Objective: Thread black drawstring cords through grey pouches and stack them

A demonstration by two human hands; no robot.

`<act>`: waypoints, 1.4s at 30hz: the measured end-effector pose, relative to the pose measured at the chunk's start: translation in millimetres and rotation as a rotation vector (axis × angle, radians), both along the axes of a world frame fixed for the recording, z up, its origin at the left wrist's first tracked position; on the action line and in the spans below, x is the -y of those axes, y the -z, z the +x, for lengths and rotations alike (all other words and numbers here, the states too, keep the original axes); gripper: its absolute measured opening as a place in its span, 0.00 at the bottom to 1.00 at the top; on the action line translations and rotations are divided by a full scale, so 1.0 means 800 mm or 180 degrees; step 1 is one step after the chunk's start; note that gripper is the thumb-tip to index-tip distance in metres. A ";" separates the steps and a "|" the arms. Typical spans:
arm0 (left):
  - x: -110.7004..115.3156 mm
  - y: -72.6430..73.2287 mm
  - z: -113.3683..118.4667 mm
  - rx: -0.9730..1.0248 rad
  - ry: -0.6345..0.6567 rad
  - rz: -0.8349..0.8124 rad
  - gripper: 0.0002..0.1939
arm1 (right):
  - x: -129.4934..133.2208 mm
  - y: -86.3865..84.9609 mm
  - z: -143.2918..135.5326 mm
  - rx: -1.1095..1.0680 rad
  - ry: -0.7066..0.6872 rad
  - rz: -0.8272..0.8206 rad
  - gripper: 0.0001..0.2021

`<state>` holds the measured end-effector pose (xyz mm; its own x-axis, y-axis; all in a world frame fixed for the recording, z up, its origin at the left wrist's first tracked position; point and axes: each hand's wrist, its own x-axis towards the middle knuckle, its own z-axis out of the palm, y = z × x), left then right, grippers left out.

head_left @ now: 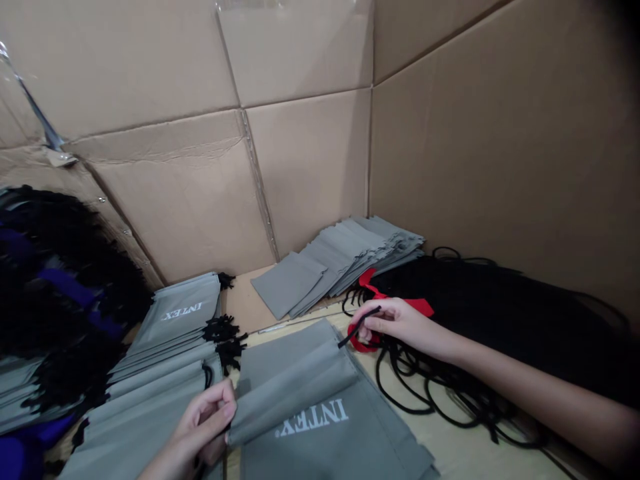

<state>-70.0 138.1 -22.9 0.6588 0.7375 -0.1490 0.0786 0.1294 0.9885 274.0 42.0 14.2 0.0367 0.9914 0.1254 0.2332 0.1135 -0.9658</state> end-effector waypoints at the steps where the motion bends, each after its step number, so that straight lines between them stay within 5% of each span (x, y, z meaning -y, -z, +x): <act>1: 0.001 -0.001 0.000 0.0021 -0.0060 0.0019 0.24 | -0.001 0.001 0.000 -0.0066 0.0011 0.0020 0.16; 19: 0.002 -0.004 -0.001 -0.0022 0.0075 -0.0250 0.23 | -0.001 0.014 0.001 -0.1723 0.0494 0.0358 0.14; 32: -0.002 -0.001 0.001 0.0066 0.0038 -0.0229 0.22 | 0.005 0.003 0.002 -0.1056 -0.0061 -0.0743 0.14; 42: 0.004 -0.007 0.003 -0.0066 -0.0041 0.0019 0.23 | 0.002 -0.003 0.019 -0.0264 -0.0401 -0.0704 0.18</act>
